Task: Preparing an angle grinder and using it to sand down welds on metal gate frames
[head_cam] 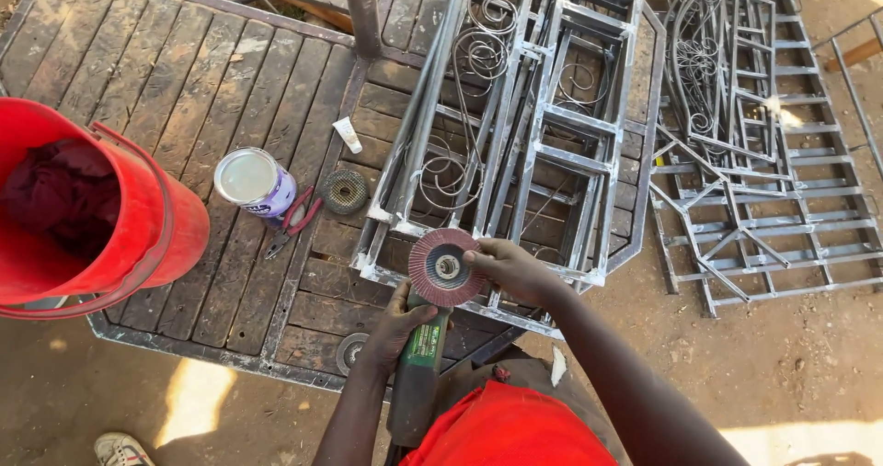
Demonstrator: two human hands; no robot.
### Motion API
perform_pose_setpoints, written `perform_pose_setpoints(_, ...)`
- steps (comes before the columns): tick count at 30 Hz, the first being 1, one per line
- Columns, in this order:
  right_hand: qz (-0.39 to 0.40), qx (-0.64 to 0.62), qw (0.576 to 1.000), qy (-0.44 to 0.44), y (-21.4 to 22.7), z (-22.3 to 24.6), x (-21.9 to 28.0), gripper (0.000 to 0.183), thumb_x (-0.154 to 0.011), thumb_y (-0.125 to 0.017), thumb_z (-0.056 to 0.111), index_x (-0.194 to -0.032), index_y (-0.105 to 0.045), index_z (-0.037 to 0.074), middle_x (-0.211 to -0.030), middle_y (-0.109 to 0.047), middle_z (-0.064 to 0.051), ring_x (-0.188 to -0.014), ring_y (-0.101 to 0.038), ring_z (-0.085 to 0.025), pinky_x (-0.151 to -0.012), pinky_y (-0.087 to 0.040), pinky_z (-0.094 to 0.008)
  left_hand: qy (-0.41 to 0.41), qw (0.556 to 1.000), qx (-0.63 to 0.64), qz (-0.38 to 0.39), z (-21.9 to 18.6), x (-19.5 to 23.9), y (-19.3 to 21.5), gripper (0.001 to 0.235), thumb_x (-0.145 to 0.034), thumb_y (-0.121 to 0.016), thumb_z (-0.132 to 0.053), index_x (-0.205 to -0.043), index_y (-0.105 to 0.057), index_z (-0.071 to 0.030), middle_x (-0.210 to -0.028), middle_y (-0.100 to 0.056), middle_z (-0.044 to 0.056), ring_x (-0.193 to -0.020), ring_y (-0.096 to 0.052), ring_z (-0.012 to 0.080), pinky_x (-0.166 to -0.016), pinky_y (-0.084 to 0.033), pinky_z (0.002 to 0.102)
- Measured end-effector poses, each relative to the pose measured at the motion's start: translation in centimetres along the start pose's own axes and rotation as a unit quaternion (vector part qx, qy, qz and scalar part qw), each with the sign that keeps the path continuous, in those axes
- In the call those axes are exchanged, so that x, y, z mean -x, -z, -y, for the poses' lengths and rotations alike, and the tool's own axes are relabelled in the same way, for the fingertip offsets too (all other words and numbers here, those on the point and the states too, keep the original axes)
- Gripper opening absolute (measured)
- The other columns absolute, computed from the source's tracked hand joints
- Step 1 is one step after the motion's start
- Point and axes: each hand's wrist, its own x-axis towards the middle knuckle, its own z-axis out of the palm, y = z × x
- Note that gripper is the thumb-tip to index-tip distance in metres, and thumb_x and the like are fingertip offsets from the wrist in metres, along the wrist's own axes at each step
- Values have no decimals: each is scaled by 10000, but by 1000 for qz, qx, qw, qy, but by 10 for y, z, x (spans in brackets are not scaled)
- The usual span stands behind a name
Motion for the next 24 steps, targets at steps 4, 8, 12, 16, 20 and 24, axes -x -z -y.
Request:
perform_pose_setpoints(4,29,56,998,28,-1,5,-13,289,-1037,-598,282,-1060,-685,7,-767,-521,-35,-650,-499,-120,-527,-503,-261,-15,1000,5,23,-1,-14,1,752,-747,-897,-180,-1408,-539,-151,-1179,-635,171,-1042,-680,286,-889,-590,466)
perform_pose_setpoints(8,9,89,995,41,7,9,-20,373,-1041,-584,322,-1156,-692,-16,-831,-571,-77,-688,-521,-147,-538,-539,-287,-37,998,8,51,-6,-29,0,657,-777,-885,-176,-1349,-561,-163,-1159,-643,142,-1024,-681,263,-874,-589,435)
perform_pose_setpoints(12,13,97,993,65,15,18,-18,366,-1046,-582,338,-1128,-688,-3,-852,-530,-50,-712,-512,-139,-530,-520,-263,-43,997,13,61,-15,-37,-5,651,-755,-895,-157,-1316,-564,-154,-1131,-665,157,-1000,-702,287,-857,-599,435)
perform_pose_setpoints(16,1,122,989,83,20,18,-16,350,-1045,-586,335,-1086,-702,7,-858,-575,-68,-751,-534,-156,-550,-512,-295,-47,997,-5,63,-23,-35,-14,617,-749,-893,-165,-1279,-579,-158,-1102,-679,134,-983,-704,265,-840,-607,424)
perform_pose_setpoints(20,-6,170,981,97,21,24,-5,356,-1040,-586,350,-1008,-689,11,-886,-639,-125,-854,-560,-230,-716,-506,-415,-41,997,-24,56,-13,-42,-3,575,-754,-891,-167,-1241,-585,-158,-1074,-679,125,-962,-697,255,-833,-601,422)
perform_pose_setpoints(24,-2,169,982,81,27,15,-10,347,-1038,-593,347,-1018,-685,14,-869,-606,-104,-796,-545,-215,-608,-485,-371,-29,997,-22,64,-18,-28,-14,563,-768,-881,-145,-1249,-589,-154,-1072,-673,140,-967,-695,275,-840,-602,443)
